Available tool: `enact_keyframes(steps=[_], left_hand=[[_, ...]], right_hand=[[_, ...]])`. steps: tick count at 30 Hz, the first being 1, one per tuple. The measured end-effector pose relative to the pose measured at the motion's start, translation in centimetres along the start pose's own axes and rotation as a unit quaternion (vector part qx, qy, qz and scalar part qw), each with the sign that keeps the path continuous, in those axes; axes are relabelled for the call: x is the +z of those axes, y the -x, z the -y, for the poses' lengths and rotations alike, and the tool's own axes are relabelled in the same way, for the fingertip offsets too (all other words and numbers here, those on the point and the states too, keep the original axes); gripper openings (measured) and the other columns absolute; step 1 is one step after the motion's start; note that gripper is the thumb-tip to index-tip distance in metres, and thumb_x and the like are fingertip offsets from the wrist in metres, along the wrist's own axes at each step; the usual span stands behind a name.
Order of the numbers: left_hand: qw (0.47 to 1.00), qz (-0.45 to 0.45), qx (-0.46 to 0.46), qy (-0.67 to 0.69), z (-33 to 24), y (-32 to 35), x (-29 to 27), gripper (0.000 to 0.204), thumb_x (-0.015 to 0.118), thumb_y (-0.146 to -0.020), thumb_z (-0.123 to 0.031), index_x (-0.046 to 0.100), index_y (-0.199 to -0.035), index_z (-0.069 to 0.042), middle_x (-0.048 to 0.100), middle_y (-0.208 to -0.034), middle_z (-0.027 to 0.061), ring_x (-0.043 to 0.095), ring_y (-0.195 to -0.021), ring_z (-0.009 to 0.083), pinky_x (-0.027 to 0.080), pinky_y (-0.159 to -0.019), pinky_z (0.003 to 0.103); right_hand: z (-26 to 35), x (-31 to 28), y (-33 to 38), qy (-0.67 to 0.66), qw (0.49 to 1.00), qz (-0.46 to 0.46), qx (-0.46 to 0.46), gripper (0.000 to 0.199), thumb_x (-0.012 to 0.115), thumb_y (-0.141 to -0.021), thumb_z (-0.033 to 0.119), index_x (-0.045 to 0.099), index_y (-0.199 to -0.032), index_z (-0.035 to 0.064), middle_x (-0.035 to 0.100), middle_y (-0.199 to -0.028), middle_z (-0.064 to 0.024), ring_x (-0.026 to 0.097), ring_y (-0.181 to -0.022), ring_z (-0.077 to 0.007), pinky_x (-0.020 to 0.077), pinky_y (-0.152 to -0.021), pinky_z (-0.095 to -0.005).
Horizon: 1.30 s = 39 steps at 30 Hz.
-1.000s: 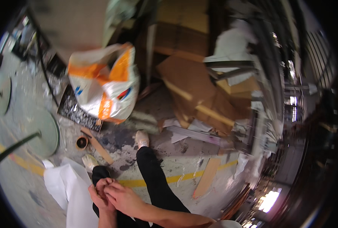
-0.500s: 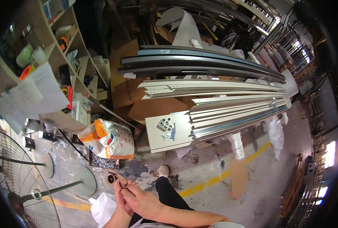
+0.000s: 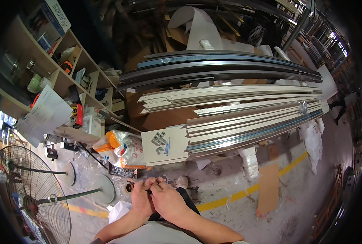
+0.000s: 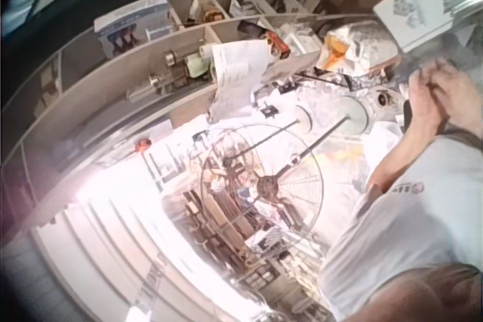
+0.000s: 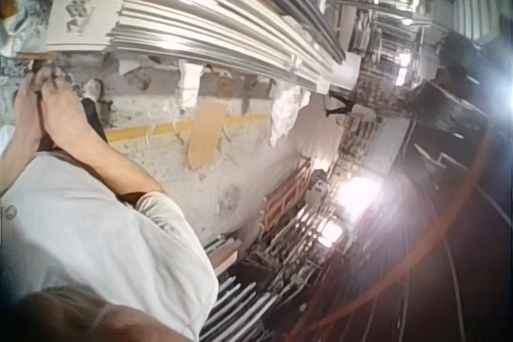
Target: The person picks up metal brackets and screws from a bin on the floor and places them onto a white tray in a fabrication shop.
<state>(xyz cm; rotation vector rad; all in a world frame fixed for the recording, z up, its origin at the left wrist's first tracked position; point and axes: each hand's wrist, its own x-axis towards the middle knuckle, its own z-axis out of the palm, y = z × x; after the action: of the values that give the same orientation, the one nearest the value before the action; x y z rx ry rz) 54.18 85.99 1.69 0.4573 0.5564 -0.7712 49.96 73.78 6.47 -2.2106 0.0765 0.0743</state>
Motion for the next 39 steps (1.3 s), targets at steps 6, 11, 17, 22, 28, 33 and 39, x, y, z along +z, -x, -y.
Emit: enact_keyframes(steps=[6, 11, 17, 22, 28, 33, 39], left_hand=[[0.996, 0.009, -0.031, -0.085, -1.8, -1.6, 3.6, 0.046, 0.038, -0.096, -0.037, 0.064, -0.092, 0.000, 0.064, -0.107, 0.0169, 0.058, -0.109, 0.0318, 0.044, -0.103, 0.044], [0.997, 0.048, -0.031, -0.048, -3.7, -4.5, 2.4, 0.034, 0.046, -0.095, -0.033, 0.059, -0.086, -0.003, 0.061, -0.086, 0.0121, 0.058, -0.087, 0.0270, 0.048, -0.093, 0.040], [0.994, 0.059, -0.045, -0.077, -6.8, -1.9, 5.7, 0.029, 0.047, -0.093, -0.027, 0.055, -0.074, -0.007, 0.056, -0.075, 0.0059, 0.055, -0.079, 0.0230, 0.048, -0.088, 0.041], [0.983, 0.159, -0.087, -0.026, -8.9, -1.8, 5.6, 0.030, 0.048, -0.091, -0.026, 0.039, -0.066, -0.013, 0.040, -0.066, 0.0003, 0.042, -0.070, 0.0170, 0.042, -0.078, 0.033], [0.971, 0.184, -0.149, 0.038, -10.6, -3.6, 4.1, 0.029, 0.047, -0.091, -0.029, 0.049, -0.078, -0.003, 0.049, -0.083, 0.0104, 0.049, -0.086, 0.0247, 0.046, -0.093, 0.040], [0.980, 0.104, -0.133, 0.109, -10.8, -2.1, 6.2, 0.036, 0.045, -0.093, -0.026, 0.061, -0.091, 0.005, 0.061, -0.097, 0.0208, 0.055, -0.100, 0.0317, 0.044, -0.105, 0.048], [0.991, 0.054, -0.082, 0.095, -9.0, -1.9, 6.5, 0.039, 0.044, -0.095, -0.028, 0.064, -0.092, 0.005, 0.065, -0.102, 0.0235, 0.060, -0.102, 0.0322, 0.044, -0.106, 0.046]], right_hand=[[1.9, -2.1, -1.0, -0.040, 0.994, -0.104, -0.012, 0.018, 0.069, -0.083, 0.009, 0.066, -0.099, 0.0029, 0.067, -0.099, -0.0180, 0.066, -0.095, -0.0385, 0.0554, -0.083, -0.0439], [2.4, 0.2, -1.4, -0.021, 0.981, -0.191, 0.001, 0.025, 0.068, -0.084, 0.009, 0.062, -0.109, 0.0043, 0.063, -0.111, -0.0182, 0.063, -0.103, -0.0389, 0.0544, -0.086, -0.0442], [5.0, 3.1, -2.8, -0.137, 0.952, -0.270, -0.056, 0.011, 0.059, -0.092, 0.009, 0.053, -0.095, 0.0012, 0.055, -0.088, -0.0151, 0.056, -0.080, -0.0322, 0.0483, -0.070, -0.0399], [7.4, 2.5, -2.8, -0.572, 0.812, -0.107, 0.040, 0.013, 0.052, -0.102, 0.011, 0.053, -0.091, 0.0042, 0.050, -0.070, 0.0012, 0.042, -0.052, -0.0040, 0.0348, -0.048, -0.0230], [6.0, 1.4, -3.2, -0.643, 0.748, -0.115, 0.117, 0.018, 0.049, -0.103, 0.011, 0.061, -0.099, -0.0017, 0.059, -0.080, -0.0094, 0.048, -0.055, -0.0119, 0.0380, -0.049, -0.0252], [5.6, -0.7, -3.1, -0.689, 0.721, -0.058, 0.036, 0.014, 0.054, -0.097, 0.010, 0.058, -0.099, -0.0032, 0.060, -0.087, -0.0141, 0.050, -0.056, -0.0163, 0.0419, -0.051, -0.0277], [4.8, -2.0, -4.3, -0.643, 0.749, -0.061, 0.150, 0.014, 0.062, -0.093, 0.012, 0.060, -0.092, -0.0014, 0.058, -0.073, -0.0095, 0.051, -0.055, -0.0134, 0.0431, -0.052, -0.0244]])
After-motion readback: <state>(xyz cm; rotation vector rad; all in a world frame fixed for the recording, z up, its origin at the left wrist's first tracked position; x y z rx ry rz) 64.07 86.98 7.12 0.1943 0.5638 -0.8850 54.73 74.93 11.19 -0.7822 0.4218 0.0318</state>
